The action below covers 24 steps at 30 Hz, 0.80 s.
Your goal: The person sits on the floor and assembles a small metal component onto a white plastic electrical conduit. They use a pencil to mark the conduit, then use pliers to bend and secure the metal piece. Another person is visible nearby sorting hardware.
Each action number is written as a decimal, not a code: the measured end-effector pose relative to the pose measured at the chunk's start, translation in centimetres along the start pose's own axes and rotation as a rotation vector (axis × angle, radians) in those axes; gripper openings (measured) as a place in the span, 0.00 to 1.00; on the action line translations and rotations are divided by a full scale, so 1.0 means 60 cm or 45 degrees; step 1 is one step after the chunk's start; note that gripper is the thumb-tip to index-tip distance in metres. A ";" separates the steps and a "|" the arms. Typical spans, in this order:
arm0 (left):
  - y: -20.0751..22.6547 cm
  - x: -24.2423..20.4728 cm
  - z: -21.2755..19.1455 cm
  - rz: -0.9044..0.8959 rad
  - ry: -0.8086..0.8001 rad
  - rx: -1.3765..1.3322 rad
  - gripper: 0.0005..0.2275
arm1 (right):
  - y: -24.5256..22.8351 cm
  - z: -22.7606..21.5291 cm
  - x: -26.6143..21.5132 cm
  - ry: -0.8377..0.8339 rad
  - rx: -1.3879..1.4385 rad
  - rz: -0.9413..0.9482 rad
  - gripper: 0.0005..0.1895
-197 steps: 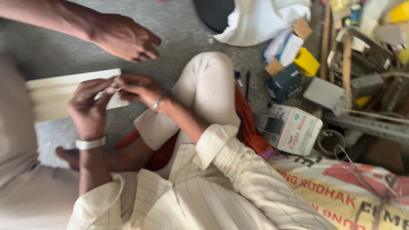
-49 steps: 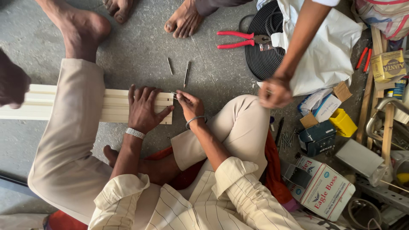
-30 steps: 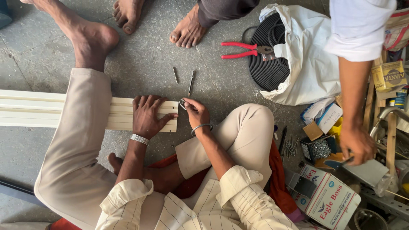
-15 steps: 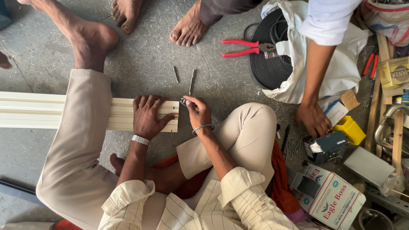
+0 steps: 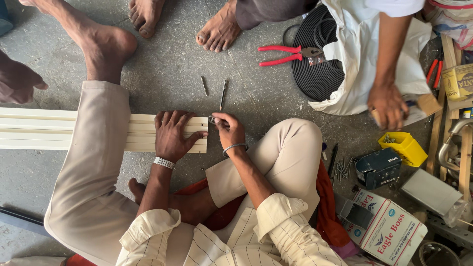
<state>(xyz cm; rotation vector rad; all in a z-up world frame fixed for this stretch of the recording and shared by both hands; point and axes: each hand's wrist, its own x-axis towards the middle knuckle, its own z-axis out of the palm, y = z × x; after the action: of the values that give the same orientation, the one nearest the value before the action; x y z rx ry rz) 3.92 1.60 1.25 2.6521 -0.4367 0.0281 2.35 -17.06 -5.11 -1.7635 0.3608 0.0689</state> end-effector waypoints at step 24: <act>-0.003 0.004 -0.008 -0.009 -0.044 -0.114 0.29 | -0.003 -0.014 -0.030 -0.157 0.050 0.056 0.06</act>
<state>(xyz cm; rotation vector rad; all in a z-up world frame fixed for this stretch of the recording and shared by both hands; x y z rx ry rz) 4.21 1.89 1.63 2.5697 -0.4297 -0.0387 0.56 -17.49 -4.31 -1.7037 0.3093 0.1999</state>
